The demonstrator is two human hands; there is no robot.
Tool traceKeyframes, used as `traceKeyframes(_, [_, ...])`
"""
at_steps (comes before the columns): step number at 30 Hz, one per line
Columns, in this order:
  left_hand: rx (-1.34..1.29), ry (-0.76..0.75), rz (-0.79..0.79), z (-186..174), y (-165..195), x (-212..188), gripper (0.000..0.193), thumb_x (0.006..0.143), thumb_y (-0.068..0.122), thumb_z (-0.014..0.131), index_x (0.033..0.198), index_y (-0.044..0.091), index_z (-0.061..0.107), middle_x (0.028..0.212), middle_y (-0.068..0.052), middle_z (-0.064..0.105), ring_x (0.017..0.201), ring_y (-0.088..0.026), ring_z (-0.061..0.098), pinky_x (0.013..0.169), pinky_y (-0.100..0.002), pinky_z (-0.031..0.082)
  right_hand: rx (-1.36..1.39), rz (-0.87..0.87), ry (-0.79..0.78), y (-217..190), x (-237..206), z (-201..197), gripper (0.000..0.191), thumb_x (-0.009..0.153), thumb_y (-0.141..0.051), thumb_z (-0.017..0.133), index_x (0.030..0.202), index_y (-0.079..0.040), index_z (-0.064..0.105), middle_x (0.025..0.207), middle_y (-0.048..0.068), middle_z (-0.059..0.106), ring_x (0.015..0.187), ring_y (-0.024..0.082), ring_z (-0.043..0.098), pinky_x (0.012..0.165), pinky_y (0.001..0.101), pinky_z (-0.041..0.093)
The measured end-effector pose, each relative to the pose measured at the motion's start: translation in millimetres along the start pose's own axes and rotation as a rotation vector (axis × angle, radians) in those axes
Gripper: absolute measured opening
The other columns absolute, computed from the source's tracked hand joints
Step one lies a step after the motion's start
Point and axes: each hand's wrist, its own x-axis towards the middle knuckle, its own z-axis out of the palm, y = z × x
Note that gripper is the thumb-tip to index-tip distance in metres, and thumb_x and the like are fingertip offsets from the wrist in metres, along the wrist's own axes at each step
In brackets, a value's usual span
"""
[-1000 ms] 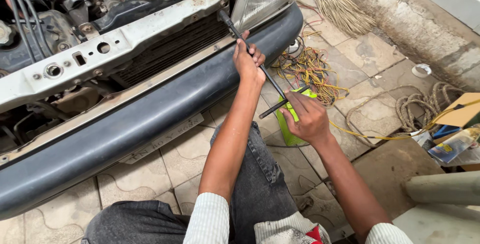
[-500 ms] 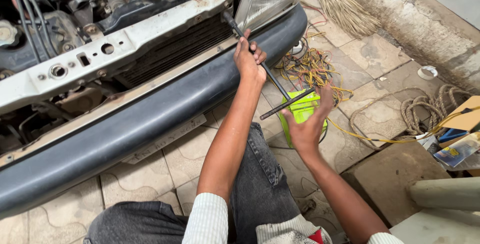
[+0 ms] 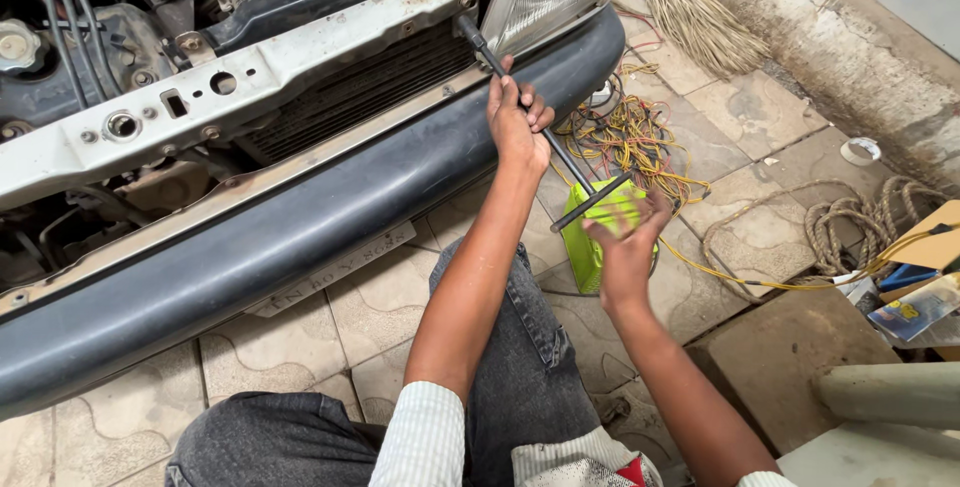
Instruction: The person sits on the floor in front of a car with the hood open and uses a T-handle wrench to tighten bolts on the front bumper and radiator support. They manipulate the tool with both hands to apply torque to the fasteners.
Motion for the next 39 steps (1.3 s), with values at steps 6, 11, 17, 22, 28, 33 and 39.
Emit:
traceKeyframes(6, [-0.019,0.03,-0.005,-4,0,5,0.029,0.112,0.022,0.042,0.139,0.014,0.05,0.074,-0.001,0.044,0.051,-0.007,0.035,0.044,-0.022,0.03,-0.779,-0.55,-0.222,-1,6,-7,0.028,0.096,-0.004,0.07,0.123,-0.002,0.066,0.117,0.019,0.074,0.094,0.029,0.076,0.082,0.034,0.061])
traceKeyframes(11, [-0.009,0.048,-0.02,3,5,-2,0.031,0.112,0.02,0.039,0.139,0.012,0.051,0.076,-0.001,0.047,0.056,-0.008,0.039,0.046,-0.023,0.034,0.272,0.384,-0.231,16,33,-22,0.024,0.11,-0.02,0.056,0.114,0.001,0.064,0.1,0.017,0.073,0.083,0.022,0.072,0.073,0.0322,0.061])
traceKeyframes(17, [0.035,-0.048,-0.045,18,3,-20,0.033,0.112,0.02,0.037,0.142,0.013,0.049,0.077,-0.001,0.045,0.059,-0.009,0.041,0.051,-0.024,0.038,0.288,0.414,-0.149,24,23,-24,0.021,0.11,-0.025,0.051,0.109,-0.004,0.054,0.094,0.019,0.072,0.076,0.023,0.074,0.068,0.0315,0.061])
traceKeyframes(22, [0.021,-0.045,-0.038,27,5,-11,0.033,0.114,0.021,0.037,0.145,0.014,0.045,0.078,-0.002,0.046,0.06,-0.01,0.042,0.052,-0.025,0.039,0.292,0.384,-0.165,20,33,-21,0.022,0.112,-0.025,0.05,0.111,-0.003,0.056,0.095,0.02,0.073,0.076,0.022,0.074,0.068,0.0305,0.061])
traceKeyframes(28, [0.028,-0.026,-0.041,23,5,-4,0.034,0.113,0.022,0.036,0.145,0.014,0.044,0.078,-0.002,0.046,0.061,-0.011,0.042,0.053,-0.026,0.039,0.301,0.344,-0.191,15,41,-19,0.022,0.112,-0.024,0.052,0.113,-0.003,0.057,0.097,0.021,0.074,0.075,0.019,0.074,0.067,0.0299,0.061])
traceKeyframes(33, [0.026,-0.035,-0.038,30,13,-3,0.033,0.113,0.022,0.037,0.145,0.016,0.044,0.078,-0.002,0.046,0.062,-0.011,0.043,0.054,-0.025,0.039,0.307,0.335,-0.208,14,42,-16,0.023,0.112,-0.024,0.052,0.116,-0.001,0.057,0.1,0.021,0.074,0.077,0.019,0.074,0.068,0.0301,0.062])
traceKeyframes(39, [0.086,0.07,-0.128,43,14,-23,0.038,0.109,0.032,0.031,0.139,0.014,0.045,0.077,-0.007,0.051,0.064,-0.018,0.052,0.059,-0.031,0.048,0.352,0.469,-0.145,34,55,-22,0.032,0.111,-0.021,0.047,0.124,0.006,0.059,0.099,0.022,0.073,0.074,0.018,0.071,0.067,0.0256,0.06])
